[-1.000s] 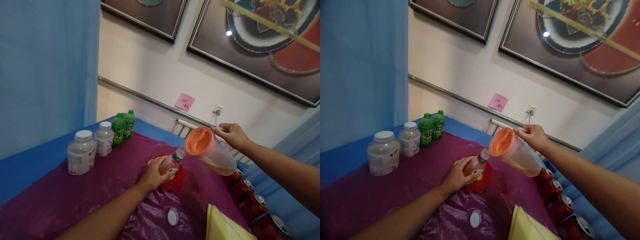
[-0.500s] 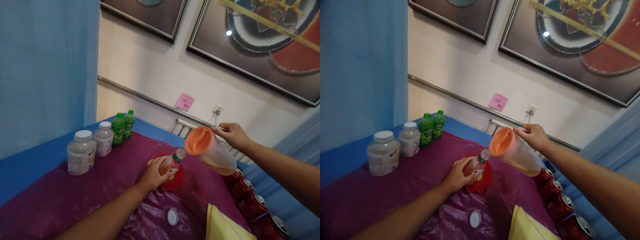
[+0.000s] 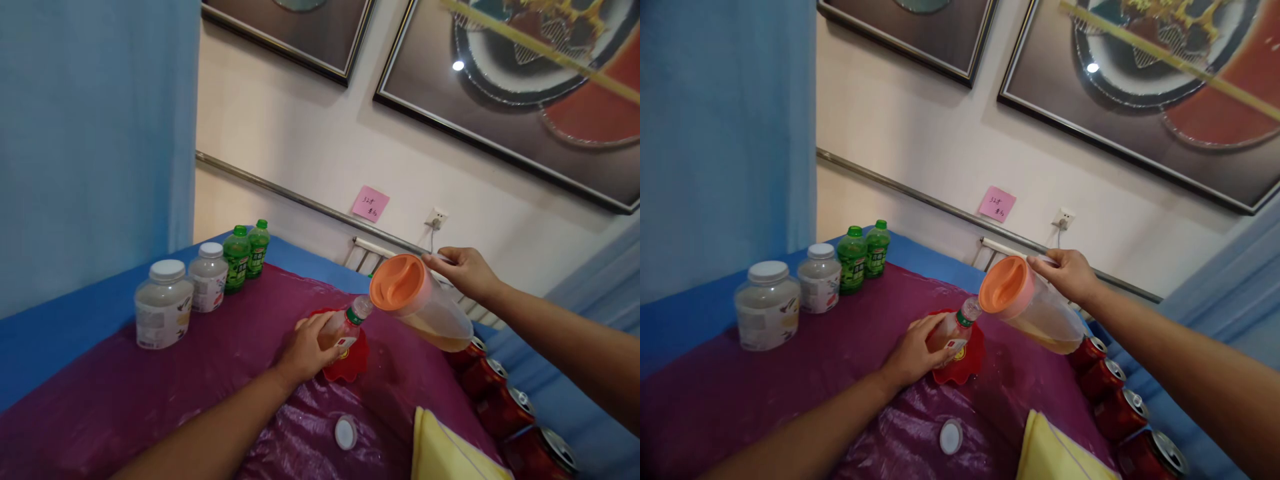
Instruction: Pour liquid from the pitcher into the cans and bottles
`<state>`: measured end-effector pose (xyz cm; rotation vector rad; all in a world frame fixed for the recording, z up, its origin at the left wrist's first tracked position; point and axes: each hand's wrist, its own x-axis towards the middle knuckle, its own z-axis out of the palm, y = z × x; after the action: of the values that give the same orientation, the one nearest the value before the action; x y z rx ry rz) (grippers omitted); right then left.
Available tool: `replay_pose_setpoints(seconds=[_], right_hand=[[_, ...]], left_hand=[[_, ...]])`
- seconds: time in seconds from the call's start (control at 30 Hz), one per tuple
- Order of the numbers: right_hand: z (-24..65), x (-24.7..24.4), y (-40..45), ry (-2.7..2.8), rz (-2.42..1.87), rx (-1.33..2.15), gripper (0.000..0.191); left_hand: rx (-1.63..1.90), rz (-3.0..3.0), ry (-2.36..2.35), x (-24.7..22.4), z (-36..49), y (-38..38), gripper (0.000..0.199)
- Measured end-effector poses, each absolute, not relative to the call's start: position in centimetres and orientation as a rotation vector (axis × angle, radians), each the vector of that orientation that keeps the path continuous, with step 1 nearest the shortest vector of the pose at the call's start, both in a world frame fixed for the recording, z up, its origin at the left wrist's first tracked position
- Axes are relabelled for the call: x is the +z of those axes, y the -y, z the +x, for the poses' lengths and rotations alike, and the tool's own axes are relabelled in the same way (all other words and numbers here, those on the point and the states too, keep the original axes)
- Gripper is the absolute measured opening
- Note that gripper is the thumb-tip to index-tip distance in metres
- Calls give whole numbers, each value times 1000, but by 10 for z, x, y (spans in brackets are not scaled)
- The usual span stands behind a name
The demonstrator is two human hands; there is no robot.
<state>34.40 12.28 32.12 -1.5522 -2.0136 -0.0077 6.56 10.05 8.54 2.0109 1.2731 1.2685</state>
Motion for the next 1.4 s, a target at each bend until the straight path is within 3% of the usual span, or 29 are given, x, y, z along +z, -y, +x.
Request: replay_pose_setpoints(seconds=[0.77, 1.1, 1.4], right_hand=[[354, 299, -124, 1858, -1477, 174, 57], [394, 212, -123, 1134, -1233, 690, 54], [408, 137, -117, 958, -1204, 681, 55]], left_hand=[[1282, 1968, -1228, 84, 66, -102, 64], [1328, 1666, -1160, 75, 73, -113, 67], [1332, 1566, -1092, 73, 73, -120, 69]])
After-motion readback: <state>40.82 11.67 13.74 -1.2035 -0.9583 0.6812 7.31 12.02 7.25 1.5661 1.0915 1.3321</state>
